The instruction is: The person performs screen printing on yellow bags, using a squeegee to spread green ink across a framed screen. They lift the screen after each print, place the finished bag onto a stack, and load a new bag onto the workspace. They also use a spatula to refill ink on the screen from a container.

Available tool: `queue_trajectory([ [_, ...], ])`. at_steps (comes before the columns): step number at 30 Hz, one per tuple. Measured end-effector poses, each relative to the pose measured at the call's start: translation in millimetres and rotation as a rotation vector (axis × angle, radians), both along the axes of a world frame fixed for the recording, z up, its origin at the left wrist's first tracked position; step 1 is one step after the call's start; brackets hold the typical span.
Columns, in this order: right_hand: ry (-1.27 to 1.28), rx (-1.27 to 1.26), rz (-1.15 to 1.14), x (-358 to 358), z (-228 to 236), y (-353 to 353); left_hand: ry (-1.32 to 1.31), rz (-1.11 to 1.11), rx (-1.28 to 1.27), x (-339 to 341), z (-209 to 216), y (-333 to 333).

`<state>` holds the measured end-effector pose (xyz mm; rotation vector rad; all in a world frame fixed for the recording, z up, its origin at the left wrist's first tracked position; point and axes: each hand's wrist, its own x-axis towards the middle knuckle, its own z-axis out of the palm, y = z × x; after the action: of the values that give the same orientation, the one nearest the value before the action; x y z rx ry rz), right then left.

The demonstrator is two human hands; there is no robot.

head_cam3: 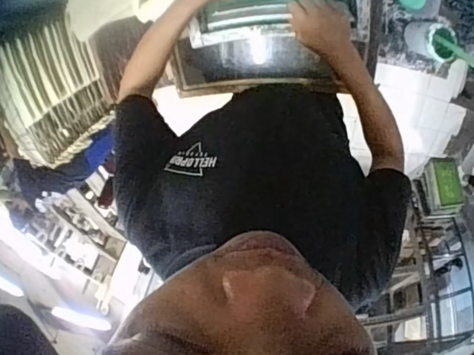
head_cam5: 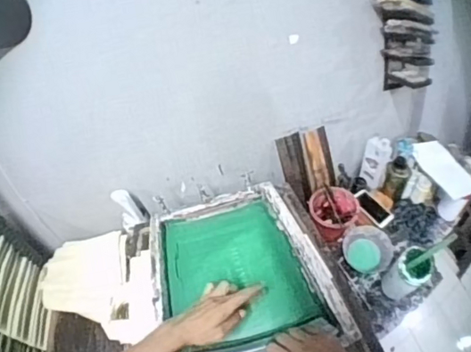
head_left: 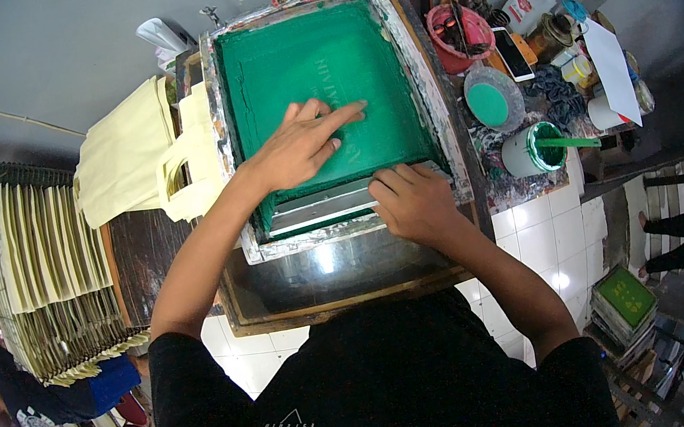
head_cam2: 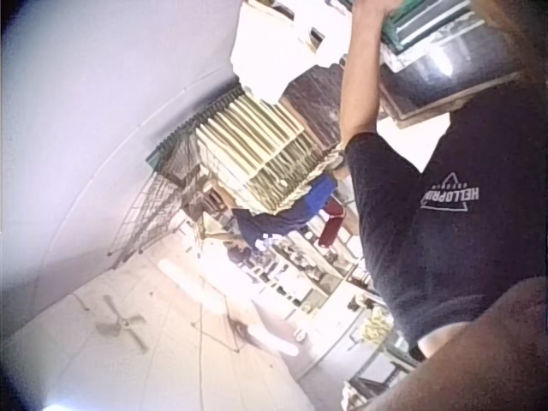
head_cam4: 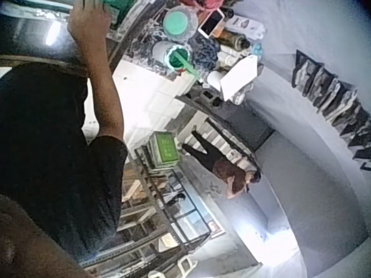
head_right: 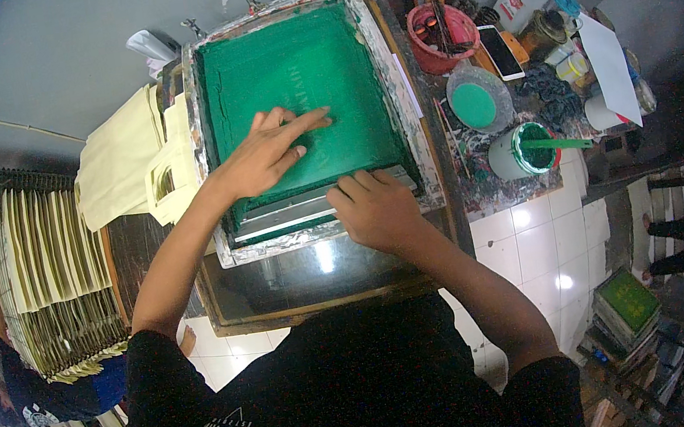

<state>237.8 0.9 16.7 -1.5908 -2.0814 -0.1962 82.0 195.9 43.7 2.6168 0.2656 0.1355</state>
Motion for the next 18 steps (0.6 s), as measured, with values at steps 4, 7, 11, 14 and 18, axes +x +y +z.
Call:
queue_trajectory([
  [4, 0.004, -0.014, 0.002, 1, 4, 1, 0.112, 0.024, 0.032, -3, 14, 7],
  [7, -0.006, -0.039, 0.002, 0, 9, 2, -0.152, 0.082, -0.019, -7, 20, 8],
  [11, -0.028, -0.078, 0.015, 2, 12, 5, 0.003, -0.047, 0.045, 0, -14, 2],
  [14, -0.034, -0.079, 0.003, 4, 10, 4, 0.111, -0.004, 0.077, 6, 13, 4],
  [18, -0.023, -0.097, 0.002, 2, 9, 3, -0.029, 0.036, -0.033, 0, 12, 4],
])
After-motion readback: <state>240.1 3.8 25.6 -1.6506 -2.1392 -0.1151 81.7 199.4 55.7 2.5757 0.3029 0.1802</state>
